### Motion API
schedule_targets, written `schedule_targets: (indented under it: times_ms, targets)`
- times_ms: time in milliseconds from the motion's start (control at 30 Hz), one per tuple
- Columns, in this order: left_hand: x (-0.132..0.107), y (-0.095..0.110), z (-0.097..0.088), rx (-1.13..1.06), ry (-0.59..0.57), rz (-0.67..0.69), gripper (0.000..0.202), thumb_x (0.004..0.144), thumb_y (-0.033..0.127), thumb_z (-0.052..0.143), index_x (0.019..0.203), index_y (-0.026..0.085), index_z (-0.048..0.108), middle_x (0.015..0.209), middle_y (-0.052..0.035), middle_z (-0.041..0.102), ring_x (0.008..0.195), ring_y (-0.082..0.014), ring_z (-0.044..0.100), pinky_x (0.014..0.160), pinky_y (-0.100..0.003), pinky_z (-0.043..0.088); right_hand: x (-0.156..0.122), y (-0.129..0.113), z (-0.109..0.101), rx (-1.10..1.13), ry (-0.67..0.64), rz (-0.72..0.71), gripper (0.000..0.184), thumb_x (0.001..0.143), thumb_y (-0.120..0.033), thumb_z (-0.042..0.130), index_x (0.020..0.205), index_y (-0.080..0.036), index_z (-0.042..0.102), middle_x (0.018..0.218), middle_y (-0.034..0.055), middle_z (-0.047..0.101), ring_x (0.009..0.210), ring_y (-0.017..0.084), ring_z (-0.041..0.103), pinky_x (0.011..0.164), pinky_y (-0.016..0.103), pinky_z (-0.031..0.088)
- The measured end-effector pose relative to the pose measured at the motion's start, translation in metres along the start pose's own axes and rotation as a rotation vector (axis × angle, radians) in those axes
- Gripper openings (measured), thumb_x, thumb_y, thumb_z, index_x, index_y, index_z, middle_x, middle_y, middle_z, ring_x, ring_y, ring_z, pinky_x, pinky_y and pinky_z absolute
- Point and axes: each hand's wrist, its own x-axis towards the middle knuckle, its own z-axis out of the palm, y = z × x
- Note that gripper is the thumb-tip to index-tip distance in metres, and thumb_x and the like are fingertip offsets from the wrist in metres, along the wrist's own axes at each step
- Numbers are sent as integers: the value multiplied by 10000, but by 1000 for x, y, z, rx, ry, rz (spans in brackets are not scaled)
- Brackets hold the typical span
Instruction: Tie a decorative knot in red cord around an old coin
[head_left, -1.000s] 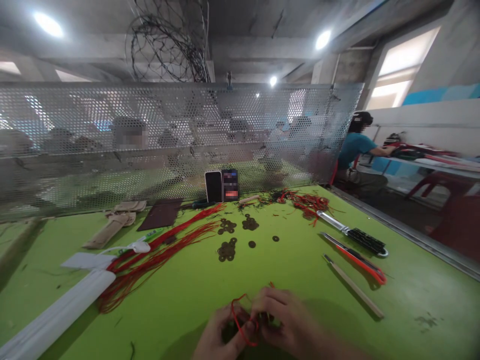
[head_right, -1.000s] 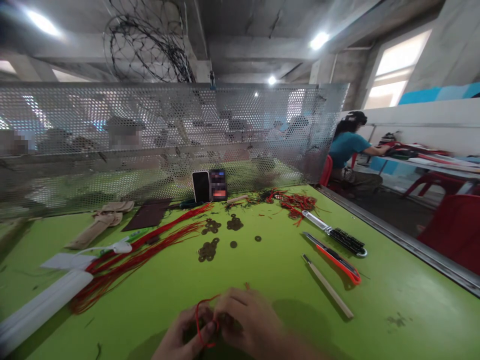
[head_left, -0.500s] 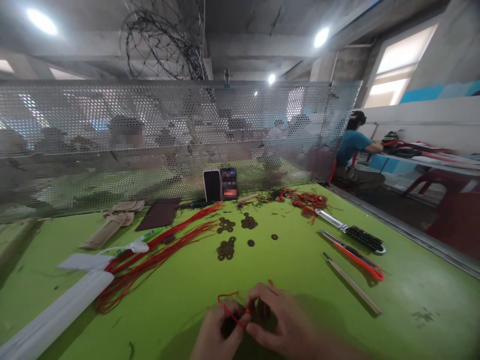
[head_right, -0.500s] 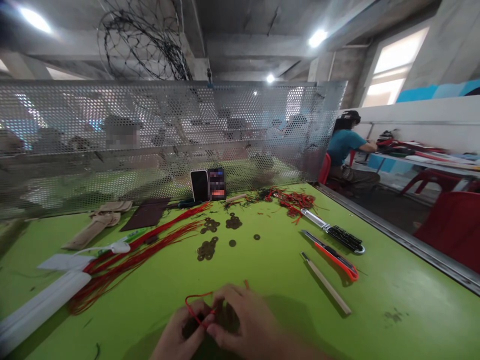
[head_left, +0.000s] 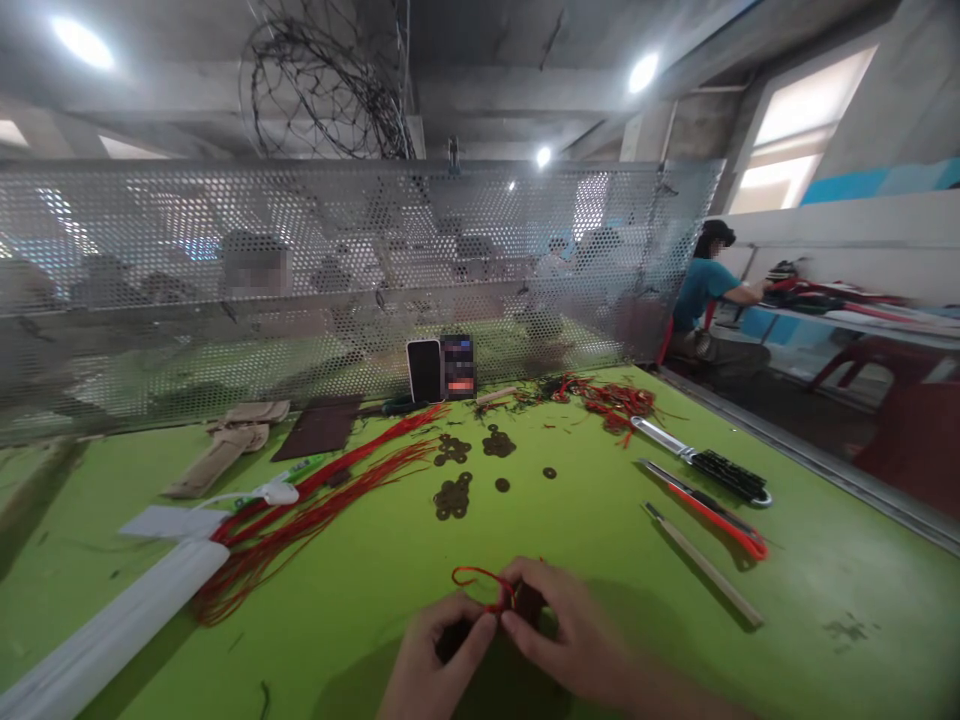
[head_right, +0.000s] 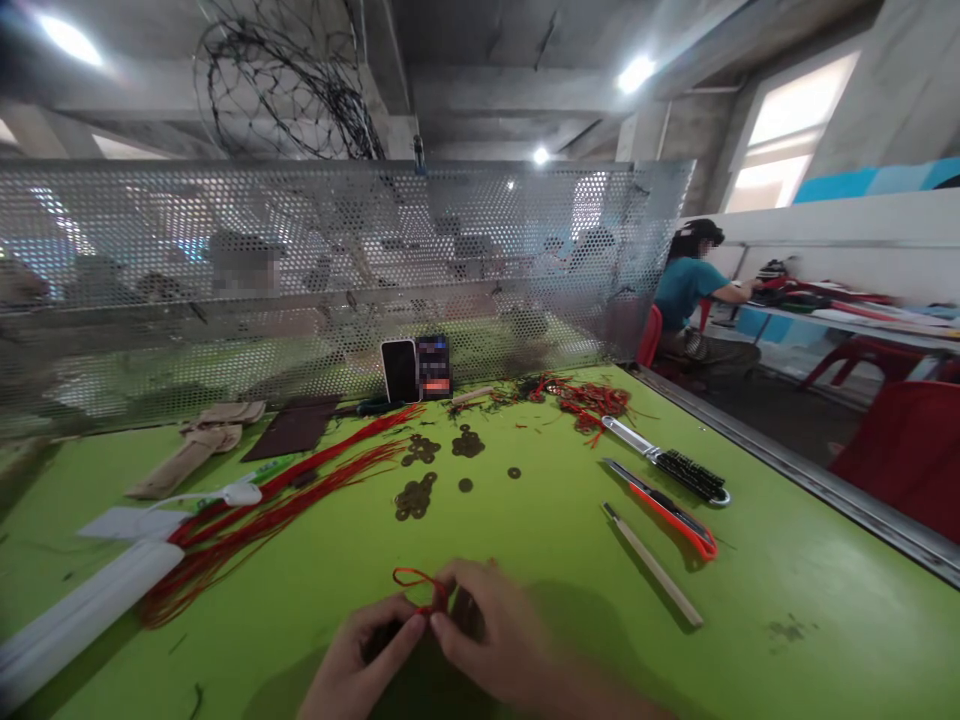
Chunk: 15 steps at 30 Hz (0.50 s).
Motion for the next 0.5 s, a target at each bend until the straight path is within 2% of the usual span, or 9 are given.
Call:
schedule_targets:
  times_ms: [200,333,500]
  targets:
    - [2,-19,4,-216,87,-3,423,687,579,590,747,169,677,756,-41,651,722,-171,560,670,-258,448,-1,1,-2,74,-18,-90,150,739,-212,575,880,-163,559,810,30,608,729,149,554,667,259,443]
    - [2,-19,2,-278,72,-22,403,681,562,616,711,164,673,613,-6,575,594,-129,497,567,-220,405,-2,3,0,30,-14,-81,156,729,-201,587,883,-183,583,835,23,635,754,161,569,681,269,442]
    - [3,-16,2,-362,80,9,401,673,553,632,632,156,667,518,23,475,524,-100,428,535,-207,364,2,1,4,-26,34,-34,113,751,-175,545,822,-198,631,815,31,669,753,179,590,667,273,440]
